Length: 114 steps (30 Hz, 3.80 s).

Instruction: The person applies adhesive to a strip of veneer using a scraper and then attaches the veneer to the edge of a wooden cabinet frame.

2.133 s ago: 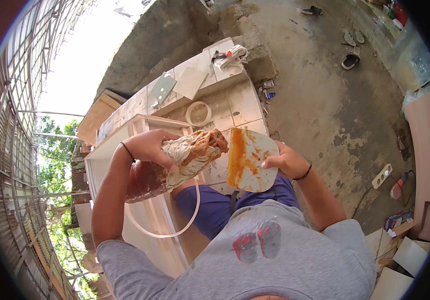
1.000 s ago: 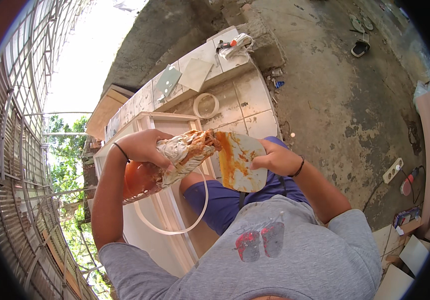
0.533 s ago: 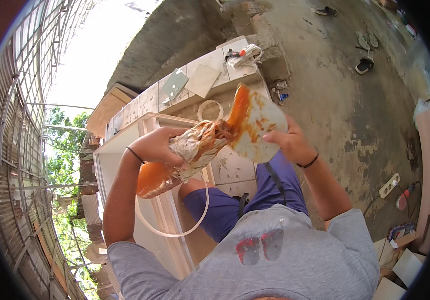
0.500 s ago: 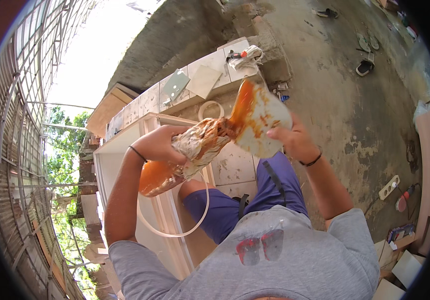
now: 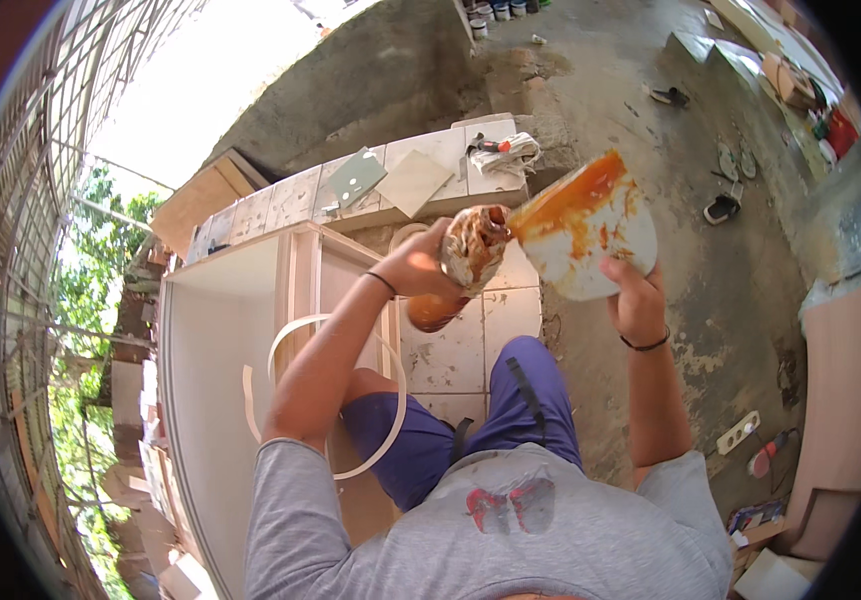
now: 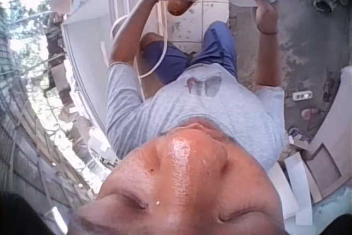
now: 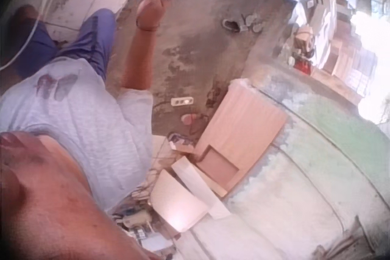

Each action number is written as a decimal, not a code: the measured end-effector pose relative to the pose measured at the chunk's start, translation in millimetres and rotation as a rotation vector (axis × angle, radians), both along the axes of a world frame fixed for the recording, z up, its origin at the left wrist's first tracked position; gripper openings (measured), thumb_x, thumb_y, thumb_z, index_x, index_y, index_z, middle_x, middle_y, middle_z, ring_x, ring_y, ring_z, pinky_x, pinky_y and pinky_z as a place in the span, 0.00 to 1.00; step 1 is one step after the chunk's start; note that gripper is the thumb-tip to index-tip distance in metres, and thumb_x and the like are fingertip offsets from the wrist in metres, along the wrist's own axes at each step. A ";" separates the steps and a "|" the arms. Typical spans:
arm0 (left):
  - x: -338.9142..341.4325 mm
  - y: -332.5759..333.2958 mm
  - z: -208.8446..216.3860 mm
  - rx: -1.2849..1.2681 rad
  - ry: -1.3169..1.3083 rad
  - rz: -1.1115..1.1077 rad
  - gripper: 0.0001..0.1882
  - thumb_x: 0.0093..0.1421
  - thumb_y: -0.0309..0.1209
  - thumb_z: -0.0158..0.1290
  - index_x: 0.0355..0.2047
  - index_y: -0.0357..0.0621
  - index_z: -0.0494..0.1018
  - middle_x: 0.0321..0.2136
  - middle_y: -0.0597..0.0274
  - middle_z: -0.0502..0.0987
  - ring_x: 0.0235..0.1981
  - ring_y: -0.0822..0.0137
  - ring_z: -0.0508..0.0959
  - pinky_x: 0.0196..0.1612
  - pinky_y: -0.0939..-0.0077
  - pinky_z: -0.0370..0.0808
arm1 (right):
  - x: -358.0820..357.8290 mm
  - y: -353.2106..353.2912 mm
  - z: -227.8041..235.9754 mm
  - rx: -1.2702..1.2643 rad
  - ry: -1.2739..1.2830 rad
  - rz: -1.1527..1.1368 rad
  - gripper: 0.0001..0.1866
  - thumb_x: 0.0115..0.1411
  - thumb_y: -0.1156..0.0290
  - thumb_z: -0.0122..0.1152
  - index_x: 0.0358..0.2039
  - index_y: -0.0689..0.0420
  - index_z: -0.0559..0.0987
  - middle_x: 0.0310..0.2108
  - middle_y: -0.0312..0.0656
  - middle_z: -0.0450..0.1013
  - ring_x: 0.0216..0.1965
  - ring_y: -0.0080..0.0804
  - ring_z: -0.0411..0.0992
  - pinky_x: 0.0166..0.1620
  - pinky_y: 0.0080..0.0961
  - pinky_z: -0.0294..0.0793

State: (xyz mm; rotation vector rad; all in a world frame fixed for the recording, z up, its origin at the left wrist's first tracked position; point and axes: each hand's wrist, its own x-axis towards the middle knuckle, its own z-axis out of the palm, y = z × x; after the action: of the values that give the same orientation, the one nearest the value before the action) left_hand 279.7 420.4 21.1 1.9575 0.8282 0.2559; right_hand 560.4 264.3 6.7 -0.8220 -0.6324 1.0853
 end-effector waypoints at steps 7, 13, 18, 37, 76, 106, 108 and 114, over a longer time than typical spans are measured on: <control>20.1 -22.0 -166.2 0.084 -0.190 0.463 0.52 0.37 0.35 0.75 0.59 0.37 0.58 0.50 0.53 0.75 0.52 0.62 0.76 0.56 0.68 0.73 | 27.9 -12.8 -57.8 0.073 -0.273 -0.058 0.27 0.55 0.79 0.55 0.58 0.61 0.69 0.56 0.45 0.70 0.58 0.40 0.69 0.60 0.39 0.68; 29.5 -81.9 -250.8 -0.063 -0.036 0.916 0.46 0.36 0.39 0.73 0.53 0.41 0.60 0.45 0.46 0.76 0.49 0.49 0.77 0.50 0.61 0.75 | 26.3 -29.4 -48.0 -0.049 0.253 0.057 0.33 0.53 0.76 0.56 0.62 0.58 0.64 0.59 0.43 0.67 0.60 0.40 0.66 0.63 0.42 0.64; 23.4 -116.3 -272.3 -0.171 0.104 1.039 0.46 0.38 0.39 0.70 0.56 0.44 0.58 0.47 0.45 0.75 0.50 0.47 0.76 0.52 0.58 0.74 | 48.6 -41.5 -45.2 -0.073 0.304 -0.018 0.35 0.55 0.75 0.55 0.65 0.58 0.61 0.61 0.41 0.66 0.62 0.39 0.64 0.65 0.42 0.61; 5.4 -159.3 -185.3 -0.320 0.246 0.501 0.45 0.44 0.46 0.70 0.57 0.31 0.66 0.51 0.42 0.74 0.54 0.51 0.75 0.56 0.63 0.73 | 44.4 -21.4 -74.4 0.032 0.417 0.171 0.37 0.58 0.70 0.56 0.68 0.54 0.58 0.64 0.42 0.62 0.64 0.42 0.62 0.66 0.54 0.59; -298.6 -164.8 73.4 -0.074 0.559 1.048 0.35 0.47 0.53 0.67 0.41 0.31 0.79 0.34 0.51 0.81 0.38 0.62 0.80 0.43 0.68 0.75 | -128.7 31.3 -27.6 0.102 0.653 0.963 0.47 0.56 0.29 0.46 0.70 0.42 0.55 0.70 0.44 0.51 0.69 0.57 0.50 0.57 0.83 0.49; -253.6 -205.5 -2.5 0.232 0.297 1.288 0.30 0.48 0.48 0.64 0.47 0.40 0.79 0.33 0.46 0.81 0.38 0.49 0.82 0.42 0.60 0.78 | -338.2 129.8 64.4 0.666 -1.657 1.051 0.34 0.51 0.44 0.67 0.56 0.48 0.77 0.62 0.55 0.64 0.66 0.52 0.58 0.64 0.50 0.55; -253.8 -206.2 -6.4 0.253 0.311 1.289 0.30 0.48 0.48 0.64 0.47 0.41 0.78 0.33 0.46 0.81 0.38 0.49 0.82 0.41 0.60 0.78 | -341.3 127.4 58.4 0.672 -1.769 0.998 0.35 0.49 0.43 0.67 0.56 0.46 0.78 0.63 0.54 0.64 0.66 0.50 0.57 0.64 0.52 0.55; -250.5 -209.5 -14.2 0.322 0.340 1.307 0.32 0.49 0.49 0.64 0.50 0.41 0.77 0.37 0.49 0.79 0.36 0.50 0.82 0.38 0.60 0.79 | -348.1 116.0 35.1 0.765 -1.950 0.804 0.38 0.42 0.42 0.68 0.55 0.42 0.78 0.63 0.49 0.64 0.66 0.48 0.56 0.60 0.65 0.53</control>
State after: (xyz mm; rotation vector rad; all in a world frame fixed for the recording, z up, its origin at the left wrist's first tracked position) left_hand 29.2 210.9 6.9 1.4496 2.3298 0.8533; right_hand 212.3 380.2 41.8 -0.7037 -2.9555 0.2121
